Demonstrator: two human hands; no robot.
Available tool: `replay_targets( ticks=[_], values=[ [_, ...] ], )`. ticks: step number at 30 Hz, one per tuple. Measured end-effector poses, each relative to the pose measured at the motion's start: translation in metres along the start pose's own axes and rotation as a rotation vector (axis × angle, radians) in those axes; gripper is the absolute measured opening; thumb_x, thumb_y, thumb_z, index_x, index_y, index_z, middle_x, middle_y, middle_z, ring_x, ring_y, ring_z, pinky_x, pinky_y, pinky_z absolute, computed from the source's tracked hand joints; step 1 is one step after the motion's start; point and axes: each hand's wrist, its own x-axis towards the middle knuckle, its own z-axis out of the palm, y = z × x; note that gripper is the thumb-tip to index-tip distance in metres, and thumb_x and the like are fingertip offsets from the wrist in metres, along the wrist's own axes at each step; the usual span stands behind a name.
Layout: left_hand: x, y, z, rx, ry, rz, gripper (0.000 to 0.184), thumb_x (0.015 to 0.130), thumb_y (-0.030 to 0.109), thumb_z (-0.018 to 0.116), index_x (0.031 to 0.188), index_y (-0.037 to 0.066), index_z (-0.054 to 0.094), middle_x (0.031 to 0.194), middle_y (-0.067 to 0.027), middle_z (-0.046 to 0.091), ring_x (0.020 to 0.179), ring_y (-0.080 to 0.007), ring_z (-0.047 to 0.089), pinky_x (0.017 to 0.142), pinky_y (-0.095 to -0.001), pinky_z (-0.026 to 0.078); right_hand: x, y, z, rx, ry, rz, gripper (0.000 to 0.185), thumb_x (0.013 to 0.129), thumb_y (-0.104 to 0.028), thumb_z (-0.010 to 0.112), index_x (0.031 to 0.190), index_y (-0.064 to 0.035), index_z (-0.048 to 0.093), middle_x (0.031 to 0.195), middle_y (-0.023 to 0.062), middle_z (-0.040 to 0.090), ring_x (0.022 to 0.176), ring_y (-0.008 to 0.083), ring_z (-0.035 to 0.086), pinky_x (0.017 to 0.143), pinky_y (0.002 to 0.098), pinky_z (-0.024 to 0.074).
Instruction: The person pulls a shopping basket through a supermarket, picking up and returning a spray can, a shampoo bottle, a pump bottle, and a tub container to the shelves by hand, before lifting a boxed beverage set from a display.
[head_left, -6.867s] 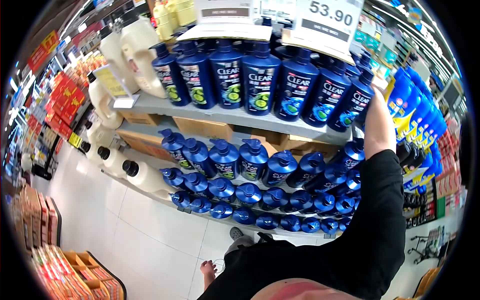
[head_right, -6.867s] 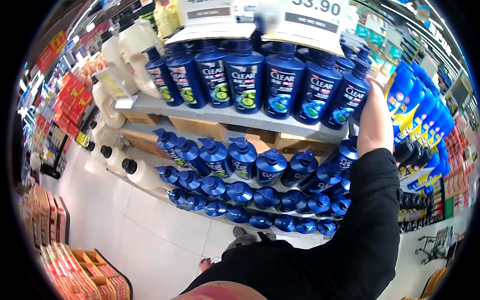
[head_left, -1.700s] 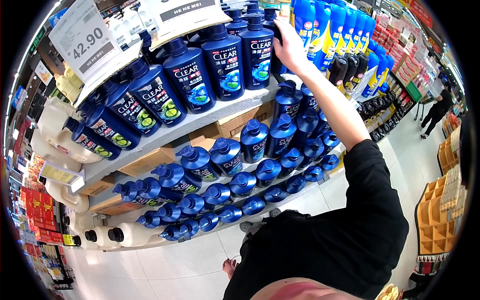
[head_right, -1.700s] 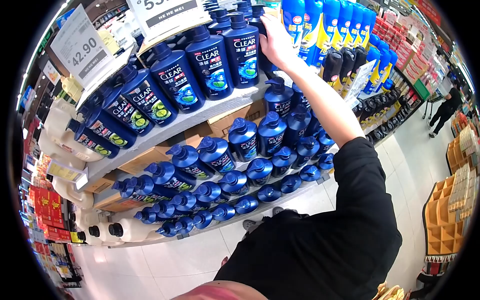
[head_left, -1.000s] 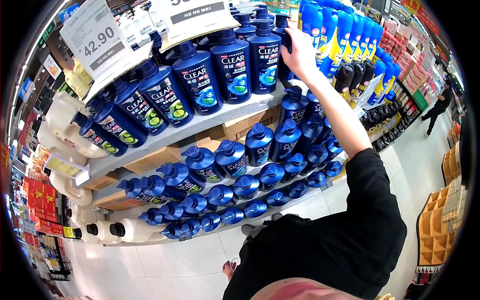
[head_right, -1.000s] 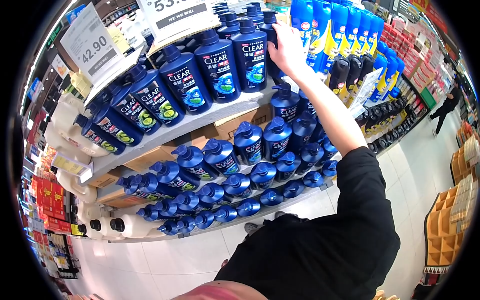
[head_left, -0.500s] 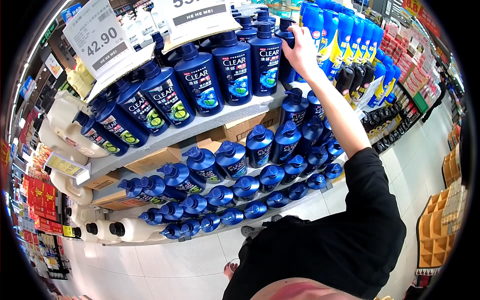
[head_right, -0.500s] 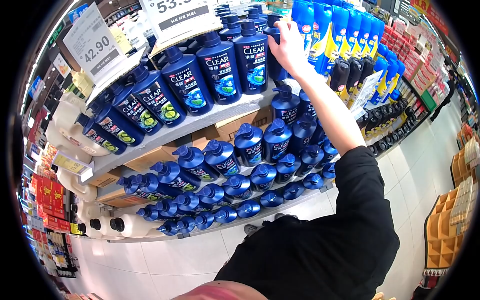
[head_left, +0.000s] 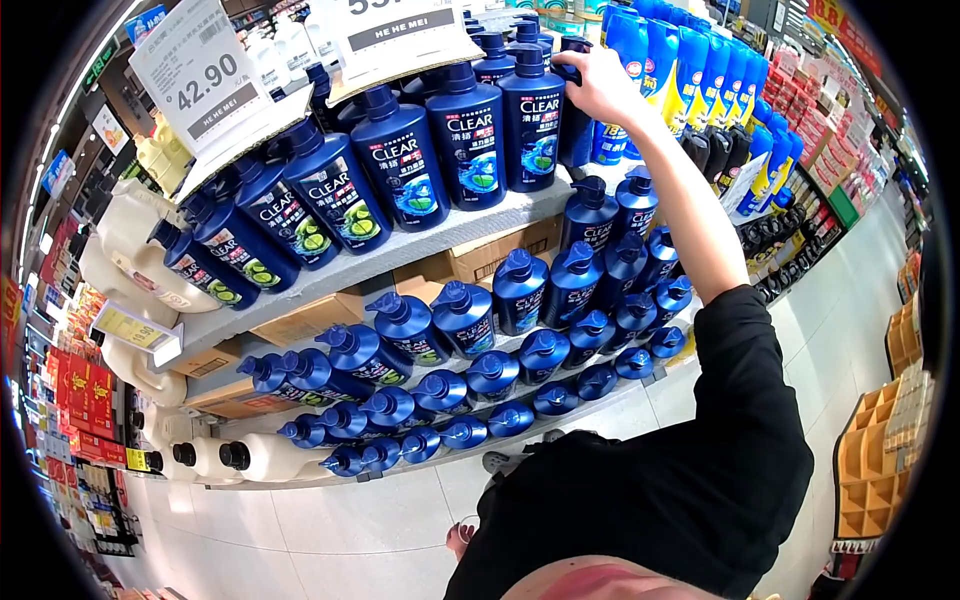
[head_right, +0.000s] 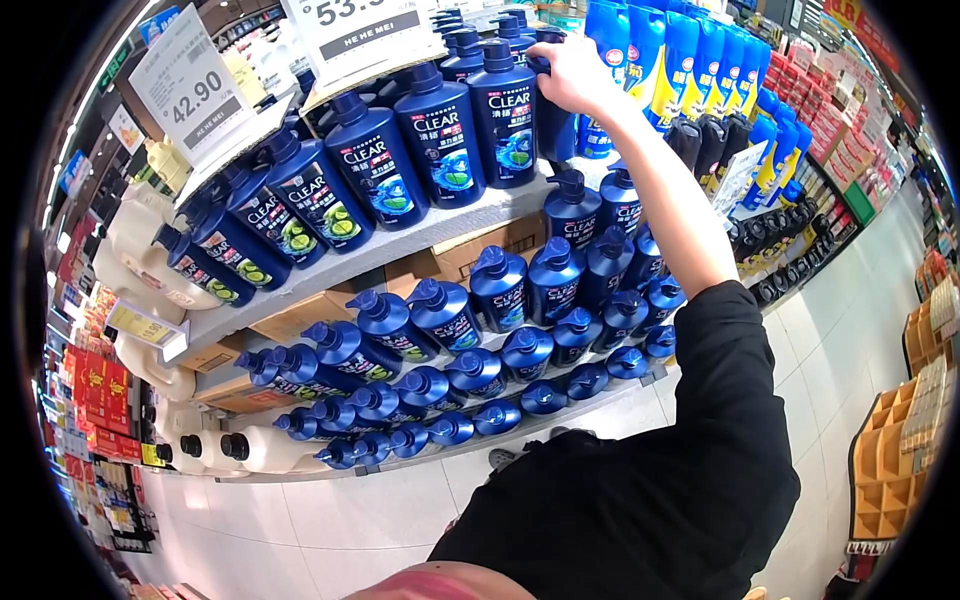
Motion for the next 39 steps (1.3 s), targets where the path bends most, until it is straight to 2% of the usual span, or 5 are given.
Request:
replay_targets(
  ticks=[10, 15, 20, 26, 39],
  values=[
    [-0.002, -0.007, -0.004, -0.059, -0.036, -0.008, 0.017, 0.086, 0.004, 0.059, 0.101, -0.004, 0.058, 0.078, -0.0127, 0.058, 0.067, -0.028, 0.058, 0.059, -0.0454, 0.056, 0.004, 0.002, -0.012, 0.077, -0.181, -0.101, 0.061, 0.078, -0.01, 0.066, 0.137, -0.0118, 0.054, 0.125, 0.0231, 0.06, 0.126, 0.0404, 0.049, 0.111, 0.0476, 0.0386],
    [-0.01, -0.003, -0.007, -0.051, -0.147, 0.009, 0.021, 0.088, 0.009, 0.057, 0.105, -0.004, 0.06, 0.082, -0.0135, 0.06, 0.069, -0.0292, 0.06, 0.061, -0.0446, 0.058, 0.012, 0.011, -0.008, 0.006, -0.321, -0.105, 0.075, 0.081, -0.012, 0.076, 0.149, -0.0152, 0.046, 0.134, 0.0245, 0.052, 0.128, 0.0417, 0.046, 0.111, 0.048, 0.0383],
    [-0.002, -0.009, -0.008, 0.007, 0.039, 0.017, 0.025, 0.088, 0.01, 0.059, 0.109, -0.004, 0.06, 0.082, -0.0131, 0.06, 0.068, -0.0291, 0.06, 0.062, -0.0441, 0.059, 0.016, 0.015, -0.004, 0.055, -0.278, -0.136, 0.069, 0.082, -0.015, 0.077, 0.145, -0.0135, 0.049, 0.127, 0.024, 0.053, 0.122, 0.04, 0.052, 0.107, 0.0443, 0.043],
    [-0.007, -0.004, -0.005, -0.037, -0.112, -0.008, 0.025, 0.087, 0.011, 0.06, 0.108, -0.002, 0.059, 0.084, -0.0124, 0.06, 0.067, -0.0288, 0.06, 0.062, -0.0441, 0.058, 0.021, 0.013, -0.002, 0.02, -0.255, -0.111, 0.067, 0.082, -0.019, 0.079, 0.142, -0.0134, 0.052, 0.125, 0.0242, 0.053, 0.122, 0.0393, 0.053, 0.105, 0.0448, 0.045],
    [-0.001, -0.011, -0.015, 0.01, -0.013, 0.0, 0.017, 0.086, 0.01, 0.061, 0.1, -0.001, 0.058, 0.081, -0.0111, 0.058, 0.065, -0.0265, 0.058, 0.058, -0.0402, 0.055, 0.027, 0.03, 0.025, 0.112, -0.124, -0.059, 0.056, 0.084, -0.023, 0.073, 0.138, -0.0177, 0.058, 0.132, 0.0231, 0.058, 0.128, 0.0374, 0.052, 0.112, 0.0454, 0.0401]
  ],
)
